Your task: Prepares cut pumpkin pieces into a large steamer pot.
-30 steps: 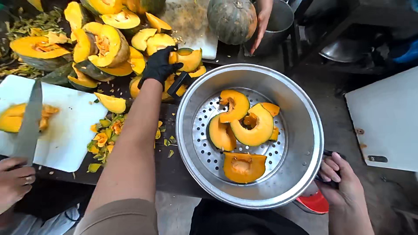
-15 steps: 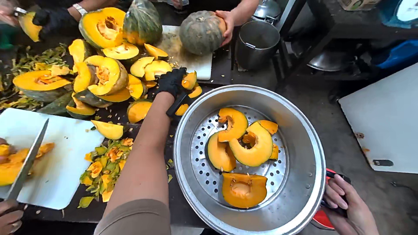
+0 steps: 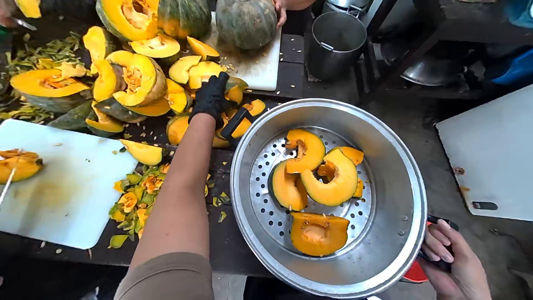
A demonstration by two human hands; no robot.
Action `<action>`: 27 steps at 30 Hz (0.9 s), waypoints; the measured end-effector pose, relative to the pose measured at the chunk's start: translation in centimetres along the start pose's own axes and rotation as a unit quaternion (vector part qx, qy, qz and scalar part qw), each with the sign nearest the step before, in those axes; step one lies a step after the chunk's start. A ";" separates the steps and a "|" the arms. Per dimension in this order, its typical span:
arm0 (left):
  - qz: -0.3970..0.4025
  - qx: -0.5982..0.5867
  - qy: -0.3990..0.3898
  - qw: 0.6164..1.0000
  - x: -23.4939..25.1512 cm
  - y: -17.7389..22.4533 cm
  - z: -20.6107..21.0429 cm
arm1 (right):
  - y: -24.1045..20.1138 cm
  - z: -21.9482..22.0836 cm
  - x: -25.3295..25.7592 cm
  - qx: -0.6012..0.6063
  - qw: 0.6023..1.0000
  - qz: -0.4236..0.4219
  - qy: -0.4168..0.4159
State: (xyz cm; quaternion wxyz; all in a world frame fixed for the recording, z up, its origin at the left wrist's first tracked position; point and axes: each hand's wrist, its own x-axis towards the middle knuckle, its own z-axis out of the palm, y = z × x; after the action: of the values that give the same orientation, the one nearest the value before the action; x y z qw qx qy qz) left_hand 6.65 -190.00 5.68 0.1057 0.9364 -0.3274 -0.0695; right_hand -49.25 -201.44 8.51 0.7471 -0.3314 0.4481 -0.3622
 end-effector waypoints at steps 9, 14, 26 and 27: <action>-0.073 -0.161 0.206 0.962 -7.0 -0.2 -4.0 | -0.4 -0.7 1.4 -0.017 0.999 0.002 -0.042; 0.004 -0.252 0.195 0.948 -22.3 7.4 -9.4 | -0.3 -0.6 1.7 -0.004 0.999 0.004 -0.038; -0.081 -0.250 0.242 0.934 -38.9 8.8 -6.4 | -0.4 -0.5 1.6 0.000 0.996 0.014 -0.091; -0.116 -0.243 0.234 0.934 -39.2 7.8 -6.5 | -0.4 -0.5 1.5 -0.003 0.995 0.015 -0.094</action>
State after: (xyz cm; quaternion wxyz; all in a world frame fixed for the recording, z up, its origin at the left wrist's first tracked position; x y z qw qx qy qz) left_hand -27.17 -170.34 16.25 0.3950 0.9033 -0.1555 0.0619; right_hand -49.24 -203.02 8.01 0.7905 -0.3592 0.3815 -0.3169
